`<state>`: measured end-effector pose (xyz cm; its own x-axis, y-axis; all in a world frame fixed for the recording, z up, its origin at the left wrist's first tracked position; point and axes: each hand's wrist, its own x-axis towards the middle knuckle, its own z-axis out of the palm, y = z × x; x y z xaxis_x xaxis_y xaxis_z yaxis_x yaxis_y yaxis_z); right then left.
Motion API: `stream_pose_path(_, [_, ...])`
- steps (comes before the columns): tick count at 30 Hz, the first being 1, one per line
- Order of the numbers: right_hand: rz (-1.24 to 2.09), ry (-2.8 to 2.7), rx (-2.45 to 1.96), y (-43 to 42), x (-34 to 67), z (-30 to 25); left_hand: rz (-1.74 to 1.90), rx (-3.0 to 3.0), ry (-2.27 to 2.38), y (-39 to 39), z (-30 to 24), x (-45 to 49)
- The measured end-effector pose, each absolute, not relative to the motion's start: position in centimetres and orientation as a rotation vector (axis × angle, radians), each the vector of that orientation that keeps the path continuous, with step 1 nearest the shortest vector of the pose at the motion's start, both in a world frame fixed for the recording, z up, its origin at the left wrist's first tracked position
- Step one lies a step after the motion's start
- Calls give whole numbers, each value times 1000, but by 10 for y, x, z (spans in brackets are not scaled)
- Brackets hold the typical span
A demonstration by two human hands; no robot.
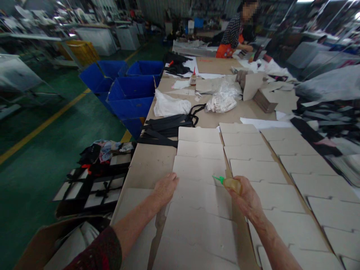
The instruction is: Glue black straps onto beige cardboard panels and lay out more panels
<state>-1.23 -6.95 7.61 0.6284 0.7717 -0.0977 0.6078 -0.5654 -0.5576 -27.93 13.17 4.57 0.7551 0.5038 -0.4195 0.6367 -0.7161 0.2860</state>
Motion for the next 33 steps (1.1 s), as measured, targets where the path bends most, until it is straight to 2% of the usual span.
stream_pose_path(4, [420,-907,-2307,-60,-23,60,-380,2601,861,131,43,-281])
stream_pose_path(8, [456,-621,-2039,-39,-45,56,-354,2628,881,129,41,-283])
stream_pose_path(12, [550,-887,-2001,-16,-72,61,-349,2646,882,129,41,-284])
stream_pose_path(18, [517,-1298,-2083,6,-96,57,-336,2663,857,128,45,-283])
stream_pose_path(33, [391,-1643,-2313,28,-92,89,-295,2662,857,128,42,-284])
